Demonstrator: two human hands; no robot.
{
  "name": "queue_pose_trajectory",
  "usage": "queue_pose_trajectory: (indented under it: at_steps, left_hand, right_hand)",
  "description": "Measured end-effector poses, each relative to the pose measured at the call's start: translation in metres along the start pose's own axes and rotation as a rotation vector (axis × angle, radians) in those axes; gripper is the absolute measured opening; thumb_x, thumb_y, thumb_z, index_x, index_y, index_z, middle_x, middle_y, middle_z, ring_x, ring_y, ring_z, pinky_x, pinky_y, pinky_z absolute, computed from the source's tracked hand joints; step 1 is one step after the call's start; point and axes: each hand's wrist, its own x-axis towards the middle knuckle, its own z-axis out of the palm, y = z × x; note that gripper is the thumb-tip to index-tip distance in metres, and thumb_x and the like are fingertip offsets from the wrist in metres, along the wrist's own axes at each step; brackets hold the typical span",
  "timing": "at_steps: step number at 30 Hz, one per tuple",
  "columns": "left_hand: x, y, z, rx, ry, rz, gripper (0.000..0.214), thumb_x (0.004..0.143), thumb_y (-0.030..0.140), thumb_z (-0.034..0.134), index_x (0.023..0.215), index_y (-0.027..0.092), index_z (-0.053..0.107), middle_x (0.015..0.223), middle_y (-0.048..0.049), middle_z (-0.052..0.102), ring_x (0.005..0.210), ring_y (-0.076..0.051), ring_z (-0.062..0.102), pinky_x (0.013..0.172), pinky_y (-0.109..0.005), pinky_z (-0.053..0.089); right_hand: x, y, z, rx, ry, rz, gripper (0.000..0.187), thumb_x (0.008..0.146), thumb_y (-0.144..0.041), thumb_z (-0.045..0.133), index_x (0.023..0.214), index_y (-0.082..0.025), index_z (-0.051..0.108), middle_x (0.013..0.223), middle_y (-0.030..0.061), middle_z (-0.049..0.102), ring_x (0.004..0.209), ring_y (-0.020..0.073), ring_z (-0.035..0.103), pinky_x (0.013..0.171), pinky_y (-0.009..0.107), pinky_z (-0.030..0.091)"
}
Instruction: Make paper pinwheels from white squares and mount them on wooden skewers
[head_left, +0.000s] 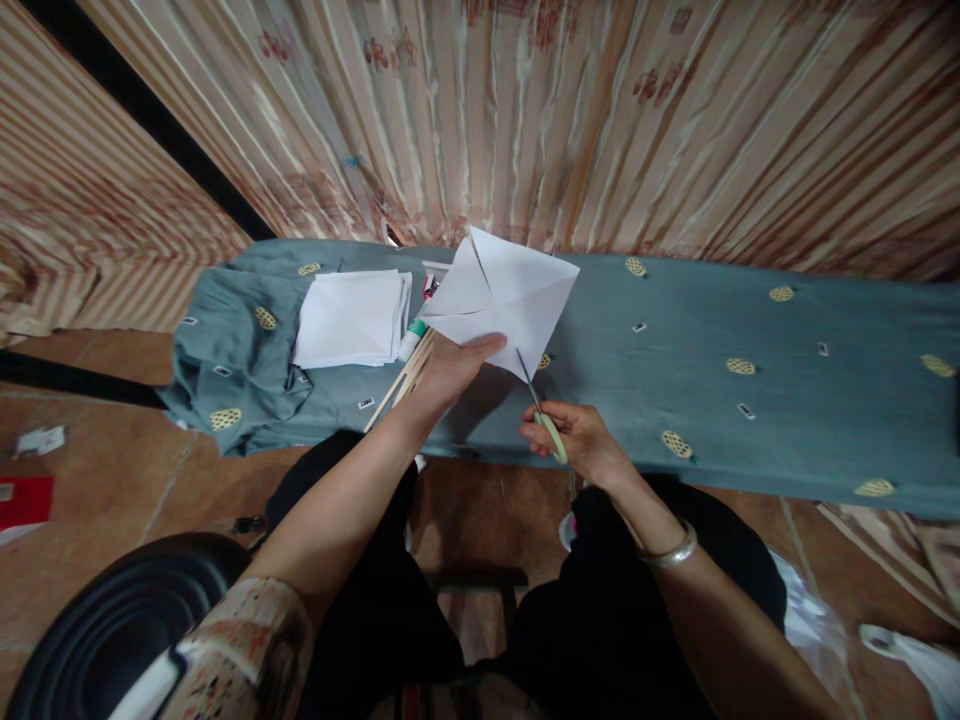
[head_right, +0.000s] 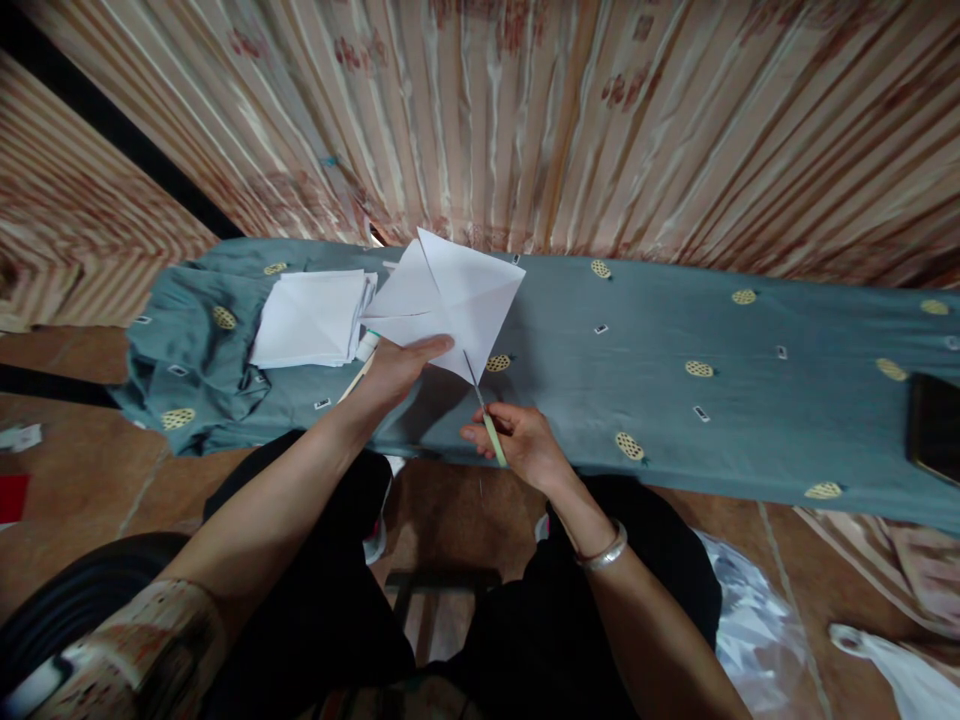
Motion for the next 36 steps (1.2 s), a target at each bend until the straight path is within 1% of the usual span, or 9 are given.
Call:
queue_pose_trajectory:
  at_steps: [3,7,10,15,21,23,26,33,36]
  left_hand:
    - [0.000,0.000,0.000,-0.010,-0.004,0.047,0.048,0.065,0.032,0.082,0.106,0.014,0.064,0.093,-0.0100,0.073,0.101,-0.029,0.069,0.098,-0.047,0.053]
    - [0.000,0.003,0.002,0.000,-0.010,0.043,0.057,0.065,0.033,0.081,0.115,0.014,0.062,0.094,-0.0104,0.073,0.105,-0.030,0.068,0.097,-0.048,0.054]
    - [0.000,0.006,0.003,-0.008,-0.017,0.040,0.060,0.065,0.033,0.081,0.118,0.015,0.060,0.095,-0.0111,0.073,0.106,-0.031,0.068,0.096,-0.049,0.055]
    - [0.000,0.004,0.000,0.008,-0.033,0.046,0.054,0.066,0.033,0.080,0.114,0.015,0.062,0.098,-0.0118,0.073,0.107,-0.031,0.067,0.097,-0.049,0.054]
    - [-0.005,0.007,0.003,0.076,-0.050,0.029,0.043,0.066,0.032,0.077,0.102,0.013,0.065,0.095,-0.0105,0.073,0.098,-0.028,0.069,0.093,-0.045,0.055]
    - [-0.008,0.010,0.007,0.077,-0.059,0.015,0.043,0.066,0.030,0.076,0.103,0.014,0.065,0.096,-0.0099,0.072,0.094,-0.027,0.069,0.091,-0.044,0.055]
    - [-0.011,0.014,0.011,0.062,-0.073,0.030,0.046,0.065,0.030,0.074,0.106,0.014,0.063,0.096,-0.0086,0.073,0.095,-0.026,0.068,0.092,-0.043,0.054]
    - [-0.011,0.018,0.010,0.090,-0.062,0.040,0.044,0.062,0.031,0.075,0.102,0.016,0.063,0.092,-0.0074,0.072,0.100,-0.028,0.066,0.093,-0.042,0.053]
    - [-0.011,0.018,0.010,0.080,-0.062,0.057,0.046,0.062,0.031,0.074,0.104,0.016,0.063,0.092,-0.0072,0.072,0.101,-0.028,0.066,0.094,-0.042,0.052]
  right_hand:
    - [0.000,0.001,0.000,0.003,-0.005,-0.003,0.041,0.058,-0.050,0.084,0.078,-0.018,0.068,0.056,-0.0032,0.062,0.048,0.0090,0.053,0.048,0.022,0.044]
    - [0.000,0.002,-0.001,0.001,-0.011,-0.020,0.038,0.060,-0.049,0.084,0.077,-0.018,0.069,0.056,-0.0028,0.062,0.048,0.0090,0.053,0.048,0.022,0.043]
    - [0.000,0.000,0.000,-0.004,0.007,-0.019,0.039,0.058,-0.050,0.084,0.075,-0.018,0.068,0.055,-0.0032,0.060,0.047,0.0092,0.052,0.047,0.023,0.043]
    - [-0.001,-0.004,0.001,0.002,0.021,-0.003,0.042,0.054,-0.051,0.086,0.074,-0.018,0.068,0.054,-0.0036,0.060,0.047,0.0089,0.052,0.047,0.023,0.045]
    - [-0.001,-0.002,-0.001,-0.042,0.014,-0.020,0.042,0.059,-0.051,0.084,0.079,-0.017,0.069,0.059,-0.0024,0.062,0.051,0.0104,0.055,0.050,0.024,0.046]
    - [0.000,0.000,-0.002,-0.053,0.014,-0.031,0.041,0.061,-0.050,0.083,0.082,-0.017,0.070,0.060,-0.0015,0.063,0.052,0.0108,0.055,0.050,0.024,0.045]
    - [0.000,0.001,-0.002,-0.054,0.016,-0.044,0.041,0.063,-0.049,0.082,0.084,-0.017,0.070,0.061,-0.0013,0.064,0.053,0.0111,0.056,0.050,0.024,0.045]
    - [0.000,-0.002,0.001,-0.031,0.027,-0.038,0.042,0.059,-0.051,0.083,0.078,-0.017,0.068,0.059,-0.0017,0.063,0.050,0.0104,0.055,0.049,0.023,0.046]
    - [0.000,-0.003,0.002,-0.023,0.032,-0.029,0.043,0.057,-0.053,0.084,0.077,-0.018,0.068,0.057,-0.0021,0.063,0.049,0.0102,0.055,0.048,0.023,0.047]
